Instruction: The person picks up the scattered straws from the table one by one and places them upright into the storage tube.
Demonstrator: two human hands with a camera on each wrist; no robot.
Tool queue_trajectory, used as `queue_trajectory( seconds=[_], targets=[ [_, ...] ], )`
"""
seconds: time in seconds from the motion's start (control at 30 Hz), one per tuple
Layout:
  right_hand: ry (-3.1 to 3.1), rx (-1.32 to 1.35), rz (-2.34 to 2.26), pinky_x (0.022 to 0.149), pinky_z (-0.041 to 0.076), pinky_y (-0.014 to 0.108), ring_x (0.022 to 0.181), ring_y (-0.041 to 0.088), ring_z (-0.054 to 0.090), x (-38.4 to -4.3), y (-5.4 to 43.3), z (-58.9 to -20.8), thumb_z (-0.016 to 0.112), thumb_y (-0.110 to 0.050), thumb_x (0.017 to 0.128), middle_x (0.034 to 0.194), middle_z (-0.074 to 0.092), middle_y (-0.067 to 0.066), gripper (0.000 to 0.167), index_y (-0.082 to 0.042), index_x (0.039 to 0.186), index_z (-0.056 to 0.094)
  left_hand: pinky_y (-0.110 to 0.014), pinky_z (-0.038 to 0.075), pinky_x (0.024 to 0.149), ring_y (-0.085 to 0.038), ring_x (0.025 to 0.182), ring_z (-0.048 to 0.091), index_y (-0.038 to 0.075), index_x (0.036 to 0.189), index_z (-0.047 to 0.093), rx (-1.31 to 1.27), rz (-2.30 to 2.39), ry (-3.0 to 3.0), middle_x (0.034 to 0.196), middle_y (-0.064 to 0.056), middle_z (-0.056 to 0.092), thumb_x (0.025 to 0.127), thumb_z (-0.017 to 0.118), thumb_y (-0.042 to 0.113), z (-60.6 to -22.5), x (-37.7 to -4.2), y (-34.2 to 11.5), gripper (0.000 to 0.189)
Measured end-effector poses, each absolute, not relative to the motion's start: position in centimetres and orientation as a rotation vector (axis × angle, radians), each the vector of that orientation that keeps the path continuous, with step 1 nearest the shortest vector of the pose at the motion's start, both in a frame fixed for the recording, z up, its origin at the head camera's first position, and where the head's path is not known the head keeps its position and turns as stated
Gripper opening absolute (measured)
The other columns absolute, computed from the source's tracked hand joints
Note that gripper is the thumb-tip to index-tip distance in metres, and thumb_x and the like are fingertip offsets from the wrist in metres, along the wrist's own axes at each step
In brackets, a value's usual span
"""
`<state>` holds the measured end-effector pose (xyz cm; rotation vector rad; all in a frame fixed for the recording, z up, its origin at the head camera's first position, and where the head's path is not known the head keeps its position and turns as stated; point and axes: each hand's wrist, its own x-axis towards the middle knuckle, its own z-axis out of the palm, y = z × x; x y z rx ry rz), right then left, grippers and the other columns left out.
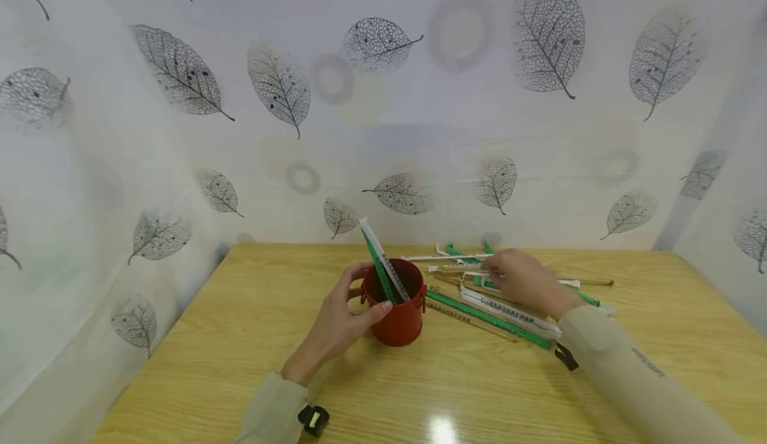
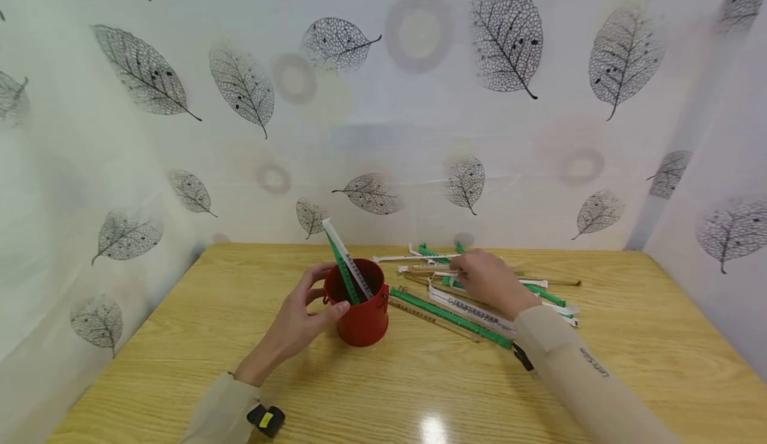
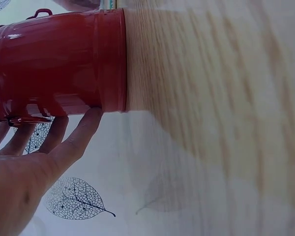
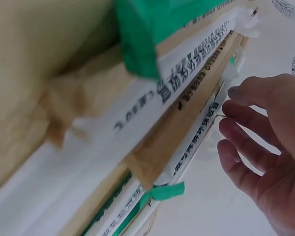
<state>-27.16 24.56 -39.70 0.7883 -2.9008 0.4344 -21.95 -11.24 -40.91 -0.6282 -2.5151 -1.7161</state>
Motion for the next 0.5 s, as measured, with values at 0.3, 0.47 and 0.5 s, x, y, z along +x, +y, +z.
queue_trajectory(
  seconds=[0.3, 0.47, 0.5],
  targets=[
    [-2.915, 0.765, 0.385, 0.076, 0.061, 0.044, 0.09, 0.028, 0.07, -27.8, 24.0, -40.8, 0.066, -0.001, 0.094, 0.103, 0.077, 0.01, 0.02, -0.005, 0.11, 0.077, -0.043, 0.061, 0.091, -0.035, 0.126, 0.061, 0.028, 0.15, 0.043, -0.623, -1.706, -2.53, 0.15, -0.002, 0.052, 0.093, 0.074, 0.031, -40.8, -21.9, -11.3, 0.065],
    [-2.791, 0.767, 0.358, 0.068, 0.057, 0.038, 0.083, 0.021, 0.063, -27.2, 23.9, -39.9, 0.073, -0.005, 0.091, 0.096, 0.076, 0.007, 0.019, -0.007, 0.109, 0.077, -0.048, 0.059, 0.096, -0.035, 0.126, 0.061, 0.027, 0.15, 0.043, -0.618, -1.698, -2.534, 0.15, -0.002, 0.052, 0.093, 0.074, 0.031, -40.7, -21.9, -11.3, 0.065],
    [-2.757, 0.783, 0.371, 0.067, 0.057, 0.039, 0.082, 0.022, 0.063, -27.0, 23.8, -39.5, 0.074, -0.004, 0.091, 0.095, 0.075, 0.007, 0.021, -0.006, 0.111, 0.076, -0.048, 0.059, 0.096, -0.035, 0.126, 0.061, 0.028, 0.15, 0.043, -0.618, -1.699, -2.533, 0.15, -0.002, 0.052, 0.093, 0.074, 0.031, -40.7, -21.9, -11.4, 0.065]
  ],
)
